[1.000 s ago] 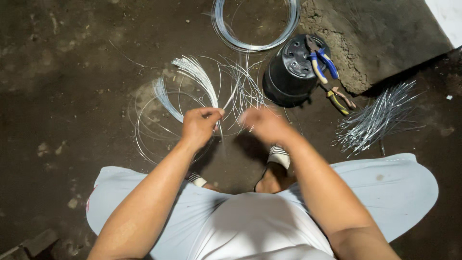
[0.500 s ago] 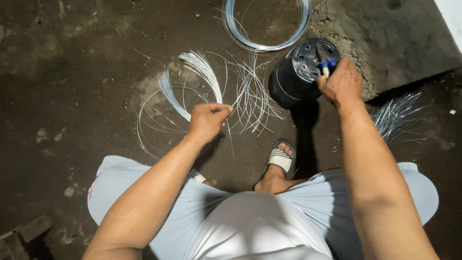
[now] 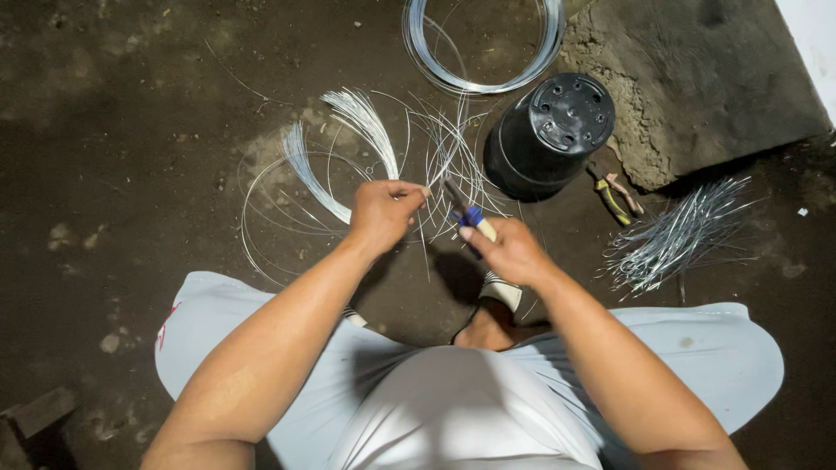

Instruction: The person sits on the floor and uses pliers to cut a long coil of thin metal wire into shorter segments. They repeatedly pull a length of wire, cut it, and drop the piece onto a growing pile on the floor.

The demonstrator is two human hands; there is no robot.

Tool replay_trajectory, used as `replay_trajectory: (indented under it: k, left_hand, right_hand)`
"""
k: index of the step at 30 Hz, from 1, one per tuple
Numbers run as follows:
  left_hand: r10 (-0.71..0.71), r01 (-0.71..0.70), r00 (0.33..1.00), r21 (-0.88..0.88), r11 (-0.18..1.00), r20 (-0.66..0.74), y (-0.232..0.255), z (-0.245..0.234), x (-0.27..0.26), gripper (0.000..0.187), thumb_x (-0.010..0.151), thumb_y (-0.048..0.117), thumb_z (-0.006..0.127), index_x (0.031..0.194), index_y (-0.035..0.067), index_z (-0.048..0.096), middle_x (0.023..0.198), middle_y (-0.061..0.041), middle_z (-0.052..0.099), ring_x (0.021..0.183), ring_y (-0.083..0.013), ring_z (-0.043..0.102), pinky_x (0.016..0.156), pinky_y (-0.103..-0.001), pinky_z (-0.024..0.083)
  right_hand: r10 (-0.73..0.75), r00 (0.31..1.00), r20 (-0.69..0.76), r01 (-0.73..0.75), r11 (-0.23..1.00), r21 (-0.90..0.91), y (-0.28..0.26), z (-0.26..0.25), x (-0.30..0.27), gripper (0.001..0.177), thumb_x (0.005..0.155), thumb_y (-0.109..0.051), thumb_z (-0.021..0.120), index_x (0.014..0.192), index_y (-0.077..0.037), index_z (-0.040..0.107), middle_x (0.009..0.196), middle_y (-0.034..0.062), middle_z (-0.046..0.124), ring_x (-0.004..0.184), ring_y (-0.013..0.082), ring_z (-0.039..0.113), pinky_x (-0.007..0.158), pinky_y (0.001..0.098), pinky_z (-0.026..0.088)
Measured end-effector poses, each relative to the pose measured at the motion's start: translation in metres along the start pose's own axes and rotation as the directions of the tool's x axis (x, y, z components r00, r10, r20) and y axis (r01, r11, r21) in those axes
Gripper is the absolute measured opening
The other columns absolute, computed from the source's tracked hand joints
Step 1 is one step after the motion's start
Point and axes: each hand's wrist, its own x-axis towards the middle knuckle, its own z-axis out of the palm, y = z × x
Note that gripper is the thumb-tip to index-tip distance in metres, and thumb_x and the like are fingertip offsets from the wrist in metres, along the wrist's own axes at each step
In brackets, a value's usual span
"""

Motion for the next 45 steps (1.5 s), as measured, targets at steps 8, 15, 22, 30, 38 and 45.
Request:
replay_trajectory:
  k: [8, 15, 22, 30, 38, 45]
  left_hand:
    - [-0.008, 0.006, 0.999, 0.074, 0.997, 0.034, -0.003, 0.005, -0.002, 0.022, 0.088, 0.021, 0.077, 0.095, 0.0, 0.08, 0.076, -0.004, 0.075, 0.059, -0.0079, 0.063, 0.054, -0.025, 0.051]
    - [0.023, -0.027, 0.998, 0.058, 0.998, 0.062, -0.01, 0.005, 0.0, 0.023, 0.088, 0.022, 0.077, 0.094, -0.001, 0.08, 0.076, -0.002, 0.076, 0.062, -0.0066, 0.066, 0.055, -0.025, 0.054]
    - [0.031, -0.043, 0.997, 0.176, 0.984, 0.071, -0.011, 0.006, -0.001, 0.023, 0.087, 0.024, 0.077, 0.093, 0.002, 0.081, 0.075, -0.003, 0.076, 0.06, -0.0074, 0.065, 0.055, -0.025, 0.054]
    - [-0.014, 0.0, 0.997, 0.175, 0.985, 0.078, -0.014, 0.01, -0.003, 0.023, 0.087, 0.025, 0.076, 0.092, 0.003, 0.081, 0.074, -0.002, 0.076, 0.056, -0.0082, 0.063, 0.053, -0.026, 0.051]
    - [0.047, -0.062, 0.998, 0.412, 0.909, 0.047, -0.026, 0.007, 0.007, 0.023, 0.086, 0.028, 0.079, 0.091, 0.005, 0.082, 0.071, -0.006, 0.075, 0.058, -0.0108, 0.066, 0.058, -0.028, 0.051]
    - [-0.057, 0.053, 0.998, 0.34, 0.939, 0.002, -0.015, -0.001, 0.005, 0.021, 0.087, 0.026, 0.076, 0.093, 0.007, 0.082, 0.066, -0.007, 0.071, 0.053, -0.0134, 0.061, 0.052, -0.031, 0.048]
  right_hand:
    - [-0.066, 0.998, -0.01, 0.066, 0.998, -0.009, -0.017, 0.016, 0.001, 0.04, 0.094, -0.041, 0.067, 0.082, -0.003, 0.067, 0.059, 0.0078, 0.057, 0.055, 0.018, 0.052, 0.054, 0.0383, 0.044]
    - [-0.071, 0.995, -0.07, 0.066, 0.996, -0.065, -0.029, 0.018, -0.007, 0.036, 0.095, -0.039, 0.067, 0.089, -0.003, 0.067, 0.062, 0.0127, 0.058, 0.056, 0.0236, 0.053, 0.056, 0.0411, 0.045]
    - [-0.245, 0.96, -0.139, 0.227, 0.965, -0.132, -0.03, 0.018, -0.014, 0.027, 0.095, -0.031, 0.067, 0.096, -0.004, 0.069, 0.08, 0.0149, 0.065, 0.071, 0.0343, 0.064, 0.066, 0.0441, 0.05]
    - [-0.102, 0.98, -0.17, 0.085, 0.991, -0.102, -0.023, 0.028, -0.011, 0.021, 0.096, -0.026, 0.066, 0.094, -0.005, 0.071, 0.073, 0.022, 0.064, 0.069, 0.0425, 0.064, 0.065, 0.0474, 0.05]
    - [-0.198, 0.967, -0.162, 0.169, 0.969, -0.179, 0.015, 0.036, 0.009, 0.025, 0.093, -0.028, 0.068, 0.087, -0.004, 0.072, 0.079, 0.0222, 0.069, 0.077, 0.044, 0.067, 0.068, 0.0498, 0.051]
    - [0.02, 0.99, 0.137, 0.009, 0.979, -0.202, 0.129, 0.049, 0.065, 0.035, 0.094, -0.041, 0.069, 0.089, -0.007, 0.075, 0.082, 0.0195, 0.074, 0.074, 0.0332, 0.07, 0.073, 0.0435, 0.053]
